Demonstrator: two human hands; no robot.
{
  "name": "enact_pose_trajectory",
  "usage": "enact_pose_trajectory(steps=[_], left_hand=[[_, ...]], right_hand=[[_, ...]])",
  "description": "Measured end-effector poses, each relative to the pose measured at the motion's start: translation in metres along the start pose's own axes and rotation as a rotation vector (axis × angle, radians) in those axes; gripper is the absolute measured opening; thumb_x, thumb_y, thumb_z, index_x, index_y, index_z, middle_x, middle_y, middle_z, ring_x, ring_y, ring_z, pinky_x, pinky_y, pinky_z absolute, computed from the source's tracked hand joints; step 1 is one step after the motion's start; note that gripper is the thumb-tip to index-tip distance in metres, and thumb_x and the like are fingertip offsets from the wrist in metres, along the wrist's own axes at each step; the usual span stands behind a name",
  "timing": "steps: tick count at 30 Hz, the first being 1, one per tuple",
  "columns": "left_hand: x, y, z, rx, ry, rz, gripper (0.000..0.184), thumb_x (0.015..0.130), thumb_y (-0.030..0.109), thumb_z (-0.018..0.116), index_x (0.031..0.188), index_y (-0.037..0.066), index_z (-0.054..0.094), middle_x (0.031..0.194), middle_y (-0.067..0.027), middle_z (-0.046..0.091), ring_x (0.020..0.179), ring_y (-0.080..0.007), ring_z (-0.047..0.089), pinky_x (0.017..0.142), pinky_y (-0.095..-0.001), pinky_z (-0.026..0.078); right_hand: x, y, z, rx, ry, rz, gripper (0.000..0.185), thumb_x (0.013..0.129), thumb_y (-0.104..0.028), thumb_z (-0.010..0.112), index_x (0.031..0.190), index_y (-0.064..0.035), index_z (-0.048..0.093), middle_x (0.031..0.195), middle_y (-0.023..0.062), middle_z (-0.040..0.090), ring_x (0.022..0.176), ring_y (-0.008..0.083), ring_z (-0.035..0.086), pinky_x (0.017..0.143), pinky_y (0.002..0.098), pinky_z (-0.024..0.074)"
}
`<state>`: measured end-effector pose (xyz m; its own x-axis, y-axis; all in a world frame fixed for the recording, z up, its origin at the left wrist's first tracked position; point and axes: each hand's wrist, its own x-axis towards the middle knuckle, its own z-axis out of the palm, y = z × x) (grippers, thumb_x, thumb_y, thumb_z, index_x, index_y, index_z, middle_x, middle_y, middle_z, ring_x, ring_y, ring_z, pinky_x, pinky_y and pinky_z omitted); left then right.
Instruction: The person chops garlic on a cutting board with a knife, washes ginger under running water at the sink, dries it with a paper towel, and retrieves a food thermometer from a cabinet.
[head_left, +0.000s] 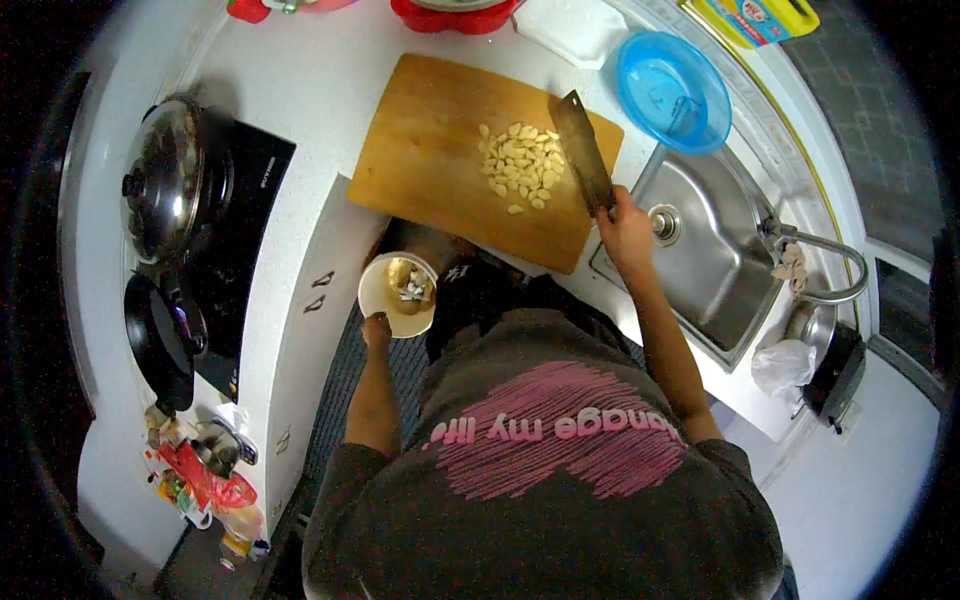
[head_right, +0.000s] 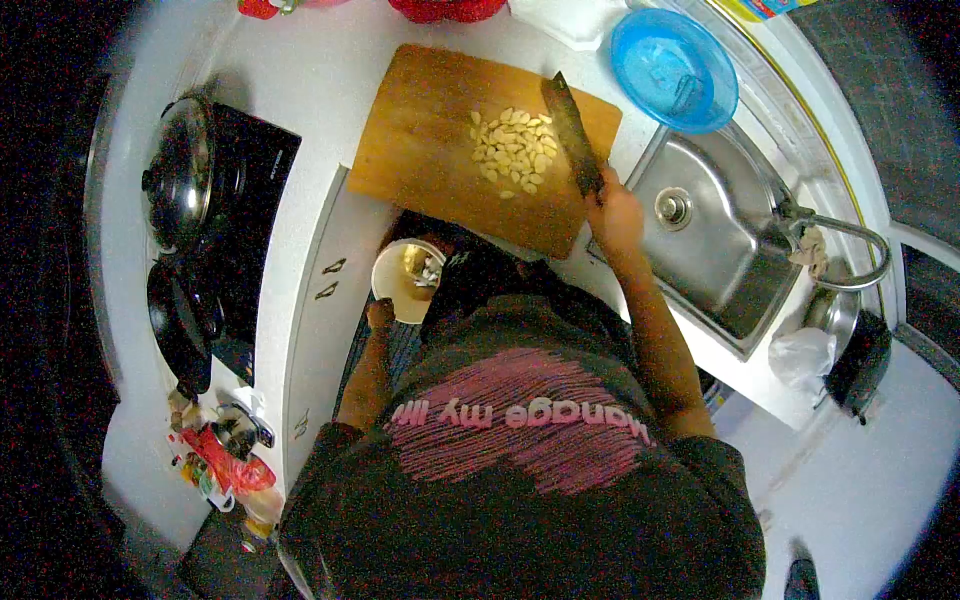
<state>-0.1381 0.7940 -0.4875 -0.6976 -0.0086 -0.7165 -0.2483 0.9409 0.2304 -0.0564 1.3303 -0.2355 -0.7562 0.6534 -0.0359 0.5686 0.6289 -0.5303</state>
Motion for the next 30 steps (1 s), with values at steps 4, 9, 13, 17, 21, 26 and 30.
enact_pose_trajectory(steps=[4,9,13,17,21,26,30], left_hand=[[0.026,0.002,0.027,0.142,0.279,-0.051,0.06,0.077,0.013,0.057,0.133,0.014,0.038,0.132,-0.0273,0.035,0.118,-0.0455,0.037,0.094,-0.0469,0.038],[-0.041,0.213,-0.07,-0.284,0.671,0.659,0.043,0.08,0.005,0.053,0.122,0.008,0.049,0.119,-0.0204,0.046,0.11,-0.0365,0.044,0.092,-0.0451,0.037],[-0.071,0.374,-0.099,-0.142,0.38,1.096,0.024,0.079,0.012,0.058,0.102,0.006,0.06,0.108,-0.0122,0.053,0.102,-0.0323,0.048,0.088,-0.0417,0.039],[-0.074,0.456,-0.088,0.109,0.422,1.284,0.021,0.075,0.019,0.066,0.095,0.012,0.065,0.099,-0.0097,0.055,0.098,-0.0291,0.049,0.089,-0.0407,0.038],[-0.056,0.47,-0.069,0.262,0.434,1.291,0.021,0.072,0.02,0.068,0.092,0.014,0.065,0.095,-0.008,0.053,0.097,-0.0272,0.048,0.089,-0.0411,0.037],[-0.054,0.471,-0.07,0.372,0.368,1.297,0.023,0.07,0.022,0.07,0.091,0.015,0.065,0.1,-0.0066,0.053,0.101,-0.0263,0.047,0.09,-0.0454,0.036],[-0.049,0.472,-0.074,0.424,0.289,1.336,0.026,0.07,0.024,0.069,0.094,0.014,0.065,0.104,-0.0085,0.052,0.103,-0.0273,0.046,0.091,-0.048,0.035]], right_hand=[[0.0,0.004,0.001,-0.096,-0.038,-0.028,0.03,0.078,-0.013,0.062,0.106,-0.0053,0.053,0.071,0.0214,0.061,0.065,0.0376,0.061,0.057,0.0446,0.0467],[-0.006,0.009,0.007,-0.111,-0.134,0.047,0.028,0.083,-0.018,0.058,0.106,-0.003,0.051,0.068,0.0184,0.062,0.062,0.0348,0.062,0.056,0.0415,0.0485],[-0.009,0.016,0.019,-0.057,-0.165,0.123,0.026,0.086,-0.021,0.055,0.104,-0.0019,0.051,0.064,0.0148,0.062,0.057,0.0296,0.062,0.053,0.0388,0.0484],[-0.013,0.01,0.022,-0.068,-0.153,0.205,0.023,0.087,-0.021,0.055,0.102,-0.0041,0.051,0.065,0.0147,0.063,0.057,0.0299,0.062,0.052,0.0397,0.0482],[-0.017,0.008,0.029,-0.184,-0.089,0.21,0.02,0.086,-0.021,0.055,0.1,-0.0074,0.051,0.066,0.0172,0.062,0.062,0.036,0.061,0.056,0.0447,0.0478],[-0.018,-0.006,0.032,-0.113,-0.005,0.15,0.019,0.085,-0.022,0.054,0.098,-0.0079,0.05,0.069,0.0204,0.06,0.065,0.0403,0.059,0.058,0.0493,0.046],[-0.011,-0.008,0.033,-0.137,-0.044,0.186,0.02,0.086,-0.024,0.052,0.099,-0.0082,0.05,0.07,0.0211,0.06,0.065,0.0413,0.059,0.058,0.0506,0.0453]])
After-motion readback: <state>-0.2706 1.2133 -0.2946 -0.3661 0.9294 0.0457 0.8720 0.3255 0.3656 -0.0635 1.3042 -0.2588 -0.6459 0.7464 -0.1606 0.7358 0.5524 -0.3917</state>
